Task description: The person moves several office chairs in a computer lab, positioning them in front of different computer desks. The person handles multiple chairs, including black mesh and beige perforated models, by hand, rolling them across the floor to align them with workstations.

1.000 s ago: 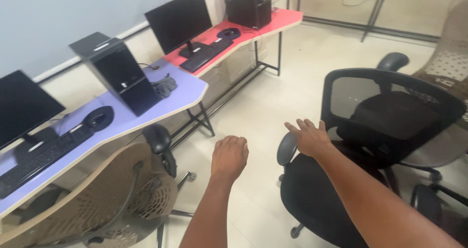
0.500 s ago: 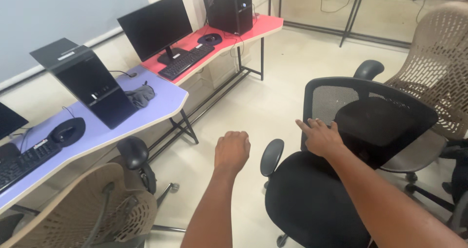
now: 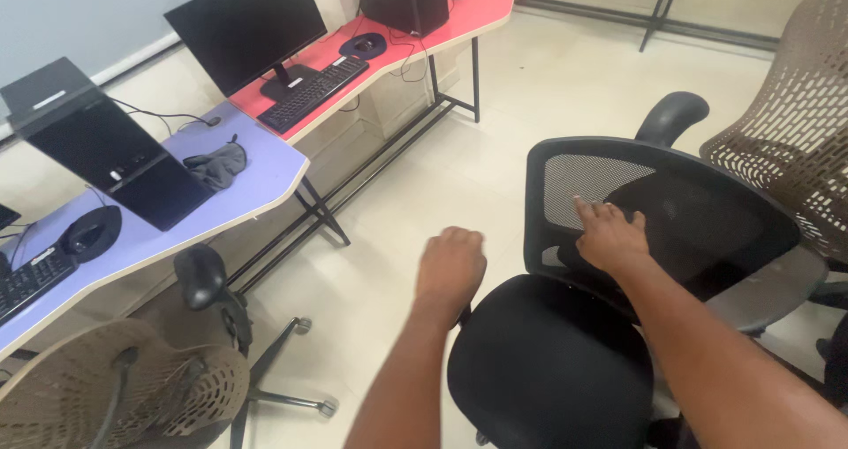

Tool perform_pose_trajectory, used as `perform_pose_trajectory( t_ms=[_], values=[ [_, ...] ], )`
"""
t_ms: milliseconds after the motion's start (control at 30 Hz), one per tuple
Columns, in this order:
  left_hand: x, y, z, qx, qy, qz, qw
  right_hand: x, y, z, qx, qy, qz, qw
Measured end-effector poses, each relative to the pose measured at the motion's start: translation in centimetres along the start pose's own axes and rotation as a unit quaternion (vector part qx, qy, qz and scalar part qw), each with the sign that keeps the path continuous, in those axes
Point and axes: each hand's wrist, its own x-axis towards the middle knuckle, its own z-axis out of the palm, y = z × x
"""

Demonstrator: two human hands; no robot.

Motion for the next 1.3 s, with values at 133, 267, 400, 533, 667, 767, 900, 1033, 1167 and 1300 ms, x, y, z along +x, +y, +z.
perform_pose_trajectory(
  t_ms=[133, 267, 400, 533, 667, 767, 900, 1033, 1167, 1300],
  values=[
    [3.0, 5.3, 2.2, -0.066, 0.068, 0.074, 0.993, 2.9, 5.0, 1.3, 0.037, 0.023, 0.024, 0.999],
    [4.9, 8.0, 4.0, -0.084, 0.081, 0.088, 0.989, 5.5, 10.8, 2.4, 0.069, 0.015, 0.096, 0.993],
    [6.8, 8.8, 5.7, -0.100, 0.088, 0.087, 0.987, 8.0, 15.9, 5.1, 0.035, 0.047, 0.126, 0.990],
    [8.8, 9.4, 7.1, -0.097, 0.110, 0.097, 0.984, 9.7, 20.1, 7.9, 0.026, 0.082, 0.139, 0.987],
    [10.9, 10.3, 7.5, -0.092, 0.092, 0.106, 0.986, 11.5, 24.8, 10.1, 0.001, 0.116, 0.160, 0.980],
    [12.3, 10.7, 7.8, -0.091, 0.093, 0.120, 0.984, 12.6, 27.9, 11.5, 0.024, 0.113, 0.192, 0.975],
    [13.7, 10.6, 8.2, -0.103, 0.122, 0.135, 0.978, 13.1, 29.6, 12.4, 0.042, 0.003, 0.239, 0.970],
    [13.9, 9.5, 8.8, -0.112, 0.097, 0.112, 0.983, 12.1, 29.7, 10.3, 0.045, -0.018, 0.216, 0.975],
    [13.6, 8.4, 9.2, -0.119, 0.041, 0.052, 0.991, 10.4, 27.4, 9.1, 0.044, 0.010, 0.222, 0.974],
    [13.4, 7.1, 9.7, -0.119, 0.025, 0.039, 0.992, 10.2, 25.9, 9.3, 0.036, 0.013, 0.244, 0.969]
  ],
)
